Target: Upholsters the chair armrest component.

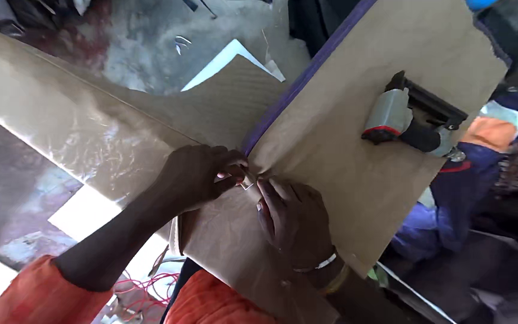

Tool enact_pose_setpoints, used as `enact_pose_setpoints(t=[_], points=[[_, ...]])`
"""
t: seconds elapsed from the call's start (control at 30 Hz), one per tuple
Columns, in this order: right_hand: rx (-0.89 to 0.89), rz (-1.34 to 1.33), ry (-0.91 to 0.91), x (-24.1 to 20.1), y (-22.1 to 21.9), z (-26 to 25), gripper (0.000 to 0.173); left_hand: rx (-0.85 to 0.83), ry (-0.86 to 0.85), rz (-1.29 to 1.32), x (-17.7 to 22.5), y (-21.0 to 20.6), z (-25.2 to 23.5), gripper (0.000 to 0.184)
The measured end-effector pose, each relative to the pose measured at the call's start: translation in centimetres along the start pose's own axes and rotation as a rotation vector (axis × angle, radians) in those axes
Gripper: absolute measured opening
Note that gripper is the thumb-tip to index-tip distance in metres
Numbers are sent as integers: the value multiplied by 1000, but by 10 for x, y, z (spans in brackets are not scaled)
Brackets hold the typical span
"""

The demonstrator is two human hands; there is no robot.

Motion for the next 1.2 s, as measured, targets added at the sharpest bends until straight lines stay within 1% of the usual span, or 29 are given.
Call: enact_pose_setpoints(t=[0.1, 0.23, 0.33, 0.5, 0.57, 0.63, 0.67, 0.7, 0.77, 0.83, 0.93, 1.03, 1.1, 1.2], points=[[-135, 26, -11, -6, 7, -4, 43, 20, -18, 41, -3, -4, 2, 35], [-102, -89, -3, 1, 15, -5, 40, 40, -16, 81, -7, -4, 3, 33], [-148, -168, -108, 3, 18, -1, 40, 41, -25, 97, -9, -6, 4, 32], [-107, -63, -109, -6, 9, 1, 43, 41, 2, 87, -8, -6, 3, 29], [-138, -100, -128, -7, 10, 3, 43, -31, 55, 152, 2, 0, 3, 29], [-206, -208, -177, 1, 18, -2, 40, -171, 132, 238, 18, 11, -4, 32], [-243, -279, -206, 6, 20, -3, 39, -243, 167, 240, 25, 14, -7, 33], [-224, -356, -228, 10, 19, -3, 37, -300, 189, 214, 31, 14, -10, 33], [-110, -493, -291, 15, 13, -1, 31, -334, 205, 143, 36, 7, -13, 31], [-60, -571, -389, 12, 10, -1, 32, -320, 240, 127, 36, 2, -14, 31], [40, -571, -498, 3, 1, 4, 32, -268, 275, 155, 33, -5, -12, 31], [165, -526, -487, 2, -8, 5, 31, -230, 307, 211, 29, -5, -10, 38], [186, -506, -461, 2, -10, 6, 34, -247, 296, 206, 27, 2, -6, 36], [203, -474, -423, 3, -12, 4, 34, -282, 186, 173, 15, 13, 4, 31]])
Point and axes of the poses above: each hand's wrist, its own z-axis away from the middle knuckle, its own y-axis out of the back of the hand, x = y × z, the point moved 3 cm from there along -z, towards the middle knuckle, and after that the axes turned 5 degrees about -z, right-handed, at the moved point
